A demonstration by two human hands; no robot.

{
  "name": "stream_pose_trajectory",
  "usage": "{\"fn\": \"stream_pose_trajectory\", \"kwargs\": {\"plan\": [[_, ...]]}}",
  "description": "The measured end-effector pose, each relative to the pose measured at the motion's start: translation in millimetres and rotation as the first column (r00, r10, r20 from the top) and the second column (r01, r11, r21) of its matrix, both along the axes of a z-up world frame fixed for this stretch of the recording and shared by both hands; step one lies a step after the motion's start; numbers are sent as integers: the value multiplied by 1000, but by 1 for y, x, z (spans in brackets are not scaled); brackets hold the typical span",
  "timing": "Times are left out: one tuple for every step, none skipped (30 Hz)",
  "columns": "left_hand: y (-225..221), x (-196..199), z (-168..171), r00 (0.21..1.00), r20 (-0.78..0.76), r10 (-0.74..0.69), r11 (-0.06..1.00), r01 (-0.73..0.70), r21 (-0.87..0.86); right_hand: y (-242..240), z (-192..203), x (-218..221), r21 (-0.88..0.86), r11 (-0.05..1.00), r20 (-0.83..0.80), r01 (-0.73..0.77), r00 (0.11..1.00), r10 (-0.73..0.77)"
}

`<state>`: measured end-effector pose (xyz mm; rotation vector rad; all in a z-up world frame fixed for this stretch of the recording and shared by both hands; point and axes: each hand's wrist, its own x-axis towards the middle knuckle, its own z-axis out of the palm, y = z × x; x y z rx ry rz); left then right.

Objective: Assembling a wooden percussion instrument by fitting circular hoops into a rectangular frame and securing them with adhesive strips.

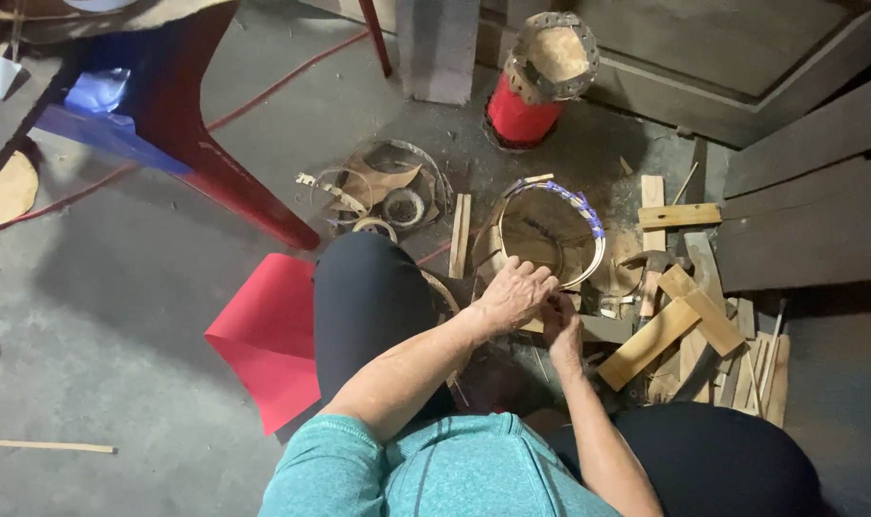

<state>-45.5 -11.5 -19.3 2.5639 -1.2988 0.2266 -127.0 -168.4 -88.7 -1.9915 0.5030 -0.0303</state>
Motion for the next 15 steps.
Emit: {"fn": "stream_pose_trajectory", "kwargs": {"plan": [[0, 0, -2, 1000, 1, 0, 1000, 0, -1, 1, -1, -1, -1, 1000, 1, 0, 1000, 0], [0, 0, -4, 1000, 1, 3, 1000, -3, -10, 3, -3, -2, -24, 1000, -17, -8, 1000, 8], [-1, 0, -6, 1000, 0, 5, 1000, -5, -19, 4, -5, -3, -47, 999, -35, -17, 999, 15], [1, 1, -5, 1000, -2, 0, 1000, -1, -19, 2, -7, 1, -46, 999, -37, -12, 999, 10], [1, 3, -5, 1000, 10, 3, 1000, -3, 1, 0, -10, 4, -46, 999, -27, -10, 1000, 9], [0, 0, -6, 1000, 16, -1, 1000, 1, 20, -4, -14, 2, -46, 999, -23, -2, 1000, 1], [3, 8, -9, 1000, 6, -12, 1000, 12, 20, -4, -21, 10, -46, 999, -32, 8, 999, -10], [3, 10, -14, 999, 29, -16, 999, 15, 38, -6, -29, 10, -36, 999, -12, 11, 1000, -12], [2, 13, -20, 998, 51, -21, 998, 18, 56, -9, -38, 10, -26, 1000, 8, 14, 1000, -14], [5, 13, -18, 998, 33, -45, 998, 44, 53, -9, -37, 6, -29, 999, -10, 39, 999, -39], [7, 14, -16, 998, 34, -47, 997, 45, 62, -9, -35, 2, -53, 998, -5, 35, 999, -36], [11, 20, -13, 998, 44, -44, 997, 41, 71, -8, -34, 4, -76, 997, 8, 27, 1000, -26], [13, 20, -9, 997, 35, -63, 996, 61, 69, -12, -35, 1, -78, 996, -1, 45, 999, -46], [16, 21, -4, 999, 34, -28, 994, 25, 104, -12, -37, -1, -99, 992, 49, 72, 997, -68], [20, 23, 1, 999, 35, 6, 990, -11, 139, -13, -39, -3, -119, 988, 99, 100, 991, -88]]}}
